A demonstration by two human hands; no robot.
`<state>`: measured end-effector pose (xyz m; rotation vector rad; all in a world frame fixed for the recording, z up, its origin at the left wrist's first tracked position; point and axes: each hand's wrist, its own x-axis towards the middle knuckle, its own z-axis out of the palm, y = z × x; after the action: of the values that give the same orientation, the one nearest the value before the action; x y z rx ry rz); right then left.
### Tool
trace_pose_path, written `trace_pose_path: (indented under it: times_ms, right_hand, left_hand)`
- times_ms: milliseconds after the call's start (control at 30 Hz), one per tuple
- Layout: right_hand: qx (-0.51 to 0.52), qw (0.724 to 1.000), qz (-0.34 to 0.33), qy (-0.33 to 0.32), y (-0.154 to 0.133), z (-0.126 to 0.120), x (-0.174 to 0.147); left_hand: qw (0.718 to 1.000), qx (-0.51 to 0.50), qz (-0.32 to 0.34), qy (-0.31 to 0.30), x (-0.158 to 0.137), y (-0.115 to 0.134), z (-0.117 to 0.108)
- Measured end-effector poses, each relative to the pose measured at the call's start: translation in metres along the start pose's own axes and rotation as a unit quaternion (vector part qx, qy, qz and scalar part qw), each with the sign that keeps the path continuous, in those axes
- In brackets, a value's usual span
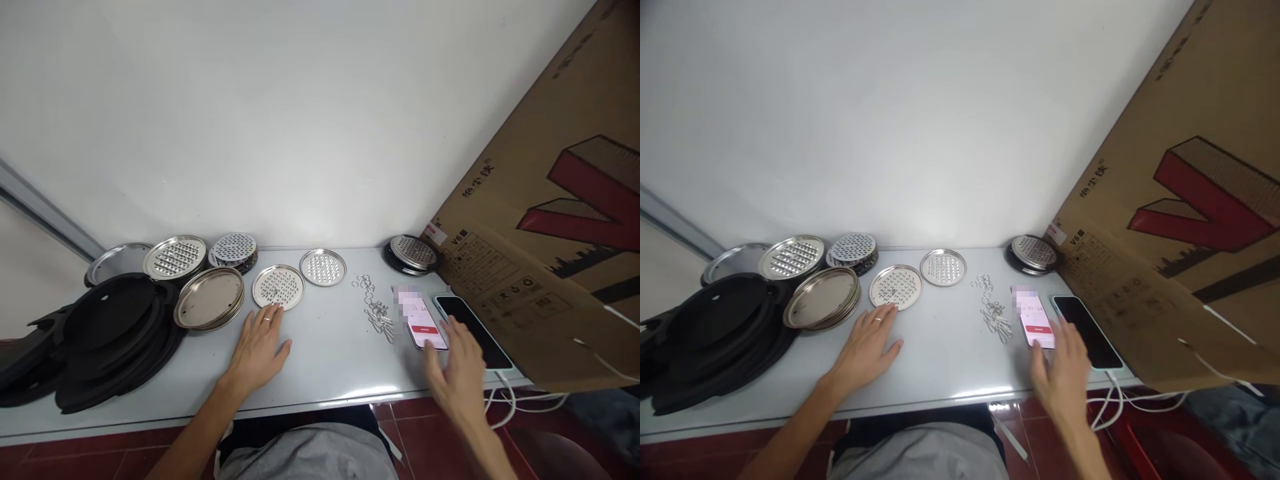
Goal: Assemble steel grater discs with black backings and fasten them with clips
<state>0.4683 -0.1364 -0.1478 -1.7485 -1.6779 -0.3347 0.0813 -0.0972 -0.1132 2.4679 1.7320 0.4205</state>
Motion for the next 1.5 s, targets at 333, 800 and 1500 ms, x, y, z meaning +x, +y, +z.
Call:
trace_pose_path:
  times_ms: [333, 800, 1500]
  right_hand:
    - [0.172, 0.955, -0.126, -0.206, -0.155, 0.04, -0.022]
    - [0.158, 0.884, -0.174, -0.405, -0.216, 0.061, 0.019]
    - [0.449, 0.843, 0.149, -0.258, -0.126, 0.028, 0.004]
  left_hand:
    - [0.993, 0.043, 0.031, 0.109, -0.015, -0.017, -0.038]
    - [0.982, 0.153, -0.07, 0.089, -0.023, -0.077, -0.098]
    - [0.953, -0.035, 0.298, 0.031, -0.045, 0.019, -0.006]
